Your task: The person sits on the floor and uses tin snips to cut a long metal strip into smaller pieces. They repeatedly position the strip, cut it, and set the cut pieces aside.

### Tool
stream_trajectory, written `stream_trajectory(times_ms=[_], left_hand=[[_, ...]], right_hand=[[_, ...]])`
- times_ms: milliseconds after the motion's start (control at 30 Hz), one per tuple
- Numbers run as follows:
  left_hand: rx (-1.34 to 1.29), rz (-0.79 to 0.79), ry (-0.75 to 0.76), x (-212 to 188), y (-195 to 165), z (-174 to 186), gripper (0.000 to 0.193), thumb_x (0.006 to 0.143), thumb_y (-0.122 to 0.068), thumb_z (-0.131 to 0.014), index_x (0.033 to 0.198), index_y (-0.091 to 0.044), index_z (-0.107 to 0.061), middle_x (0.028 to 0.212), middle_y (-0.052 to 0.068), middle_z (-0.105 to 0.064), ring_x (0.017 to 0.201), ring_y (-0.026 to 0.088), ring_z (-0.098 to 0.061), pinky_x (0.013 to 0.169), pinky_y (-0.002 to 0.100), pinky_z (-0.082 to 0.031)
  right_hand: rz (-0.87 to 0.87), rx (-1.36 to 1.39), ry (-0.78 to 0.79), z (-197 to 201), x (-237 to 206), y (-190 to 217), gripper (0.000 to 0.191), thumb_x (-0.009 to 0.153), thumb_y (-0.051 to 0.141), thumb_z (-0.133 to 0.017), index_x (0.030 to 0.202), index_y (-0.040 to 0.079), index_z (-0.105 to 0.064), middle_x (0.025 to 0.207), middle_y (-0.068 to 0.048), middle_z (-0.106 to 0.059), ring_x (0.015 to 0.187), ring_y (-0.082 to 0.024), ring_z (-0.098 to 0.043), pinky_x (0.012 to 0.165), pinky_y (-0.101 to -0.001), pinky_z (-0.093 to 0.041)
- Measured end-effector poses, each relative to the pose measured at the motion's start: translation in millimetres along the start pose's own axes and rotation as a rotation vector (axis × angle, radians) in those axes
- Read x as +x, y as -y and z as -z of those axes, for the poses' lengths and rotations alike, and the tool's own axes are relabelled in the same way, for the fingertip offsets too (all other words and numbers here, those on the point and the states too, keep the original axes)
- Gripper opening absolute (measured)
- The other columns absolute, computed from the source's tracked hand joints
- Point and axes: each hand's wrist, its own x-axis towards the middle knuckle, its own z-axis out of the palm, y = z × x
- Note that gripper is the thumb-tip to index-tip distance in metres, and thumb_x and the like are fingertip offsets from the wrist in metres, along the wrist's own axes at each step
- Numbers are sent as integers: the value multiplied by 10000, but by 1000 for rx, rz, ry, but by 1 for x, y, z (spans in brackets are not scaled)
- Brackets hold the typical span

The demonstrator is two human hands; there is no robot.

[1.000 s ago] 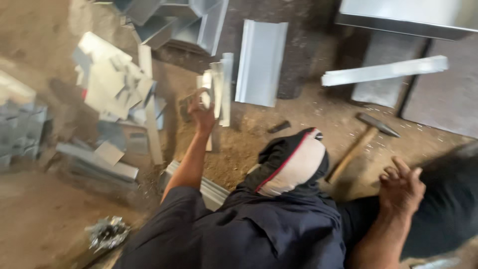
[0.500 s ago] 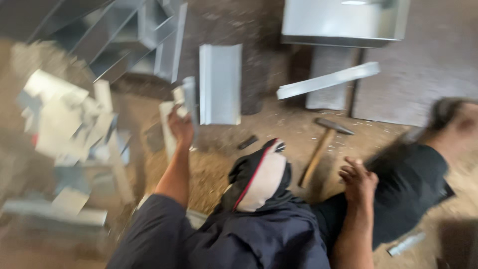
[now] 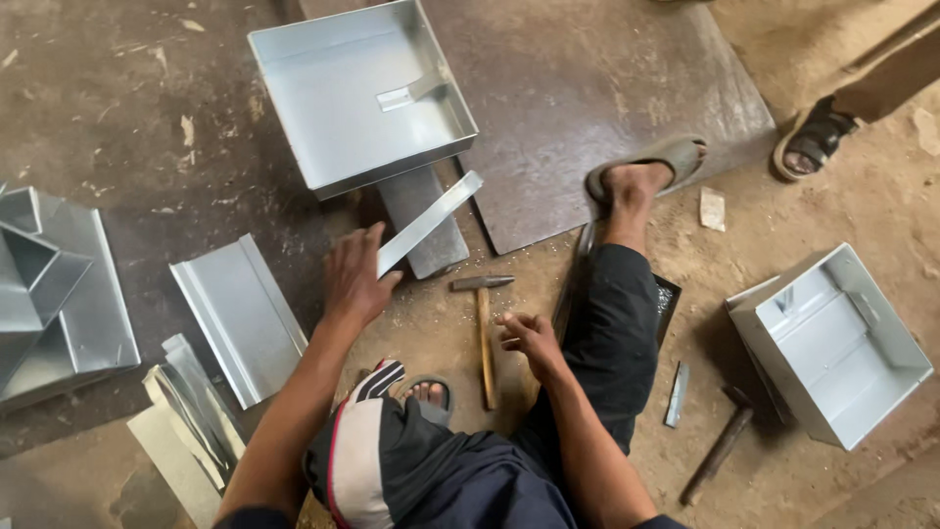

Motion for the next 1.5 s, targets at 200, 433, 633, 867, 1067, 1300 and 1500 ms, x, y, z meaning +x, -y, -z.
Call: stream_trajectory(times_ms=[200, 433, 633, 867, 1067, 1300, 1500], left_hand=[[7, 289, 456, 43, -18, -22, 948, 836, -174, -774, 1625, -202, -248, 1115, 230, -683, 1055, 461, -655, 917, 538, -521], [-882, 326, 300, -25, -17, -41, 682, 821, -109, -785, 1427, -121, -473, 983, 117, -687, 822, 215, -645, 722, 363, -539], [-1257, 363, 622, -61, -63, -46, 523, 859, -45, -746, 1354, -43, -574, 1002, 147, -698, 705, 143, -522, 612, 309, -409], [-1247, 100, 713, -66, -76, -41, 482, 885, 21, -722, 1342, -7, -572, 1165, 8, -634, 1078, 82, -591, 903, 261, -489], [-1127, 105, 661, -53, -93, -29, 497, 872, -77, -770, 1330, -8, -588, 1080, 51, -655, 1005, 147, -620, 869, 327, -516], [-840, 56, 682, -51, -90, -7, 490, 807, -154, -814, 1259, -31, -672, 1035, 108, -763, 951, 188, -717, 840, 357, -574], [-890, 94, 745, -46, -83, 4, 503, 814, -174, -804, 1278, -27, -674, 909, 110, -721, 799, 181, -680, 715, 343, -563]], right_hand=[[-12, -227, 8, -2, -19, -9, 409, 945, 343, -687, 1020, -52, -766, 815, -150, -738, 708, -196, -685, 663, -342, -568], [39, -208, 67, -23, -32, 35, 485, 970, 404, -670, 1086, -61, -743, 867, -150, -767, 751, -228, -733, 699, -361, -598], [191, 393, 157, -95, -40, 65, 483, 981, 388, -522, 1314, 45, -588, 1073, -41, -764, 978, -186, -730, 866, -344, -584], [362, 205, 114, -92, -56, 66, 353, 1008, 189, -641, 1288, -24, -676, 1088, -85, -741, 984, -146, -683, 910, -317, -539], [501, 131, 65, -74, -61, 89, 354, 979, 177, -680, 1252, -48, -672, 1154, -84, -734, 1065, -144, -677, 968, -304, -524], [423, 53, -85, -71, -63, 80, 371, 909, 150, -748, 1237, -10, -677, 1124, -93, -738, 1037, -149, -685, 927, -309, -553], [444, 62, -168, -63, -60, 88, 351, 901, 190, -764, 1173, -24, -706, 1062, -90, -752, 969, -156, -700, 872, -324, -578]])
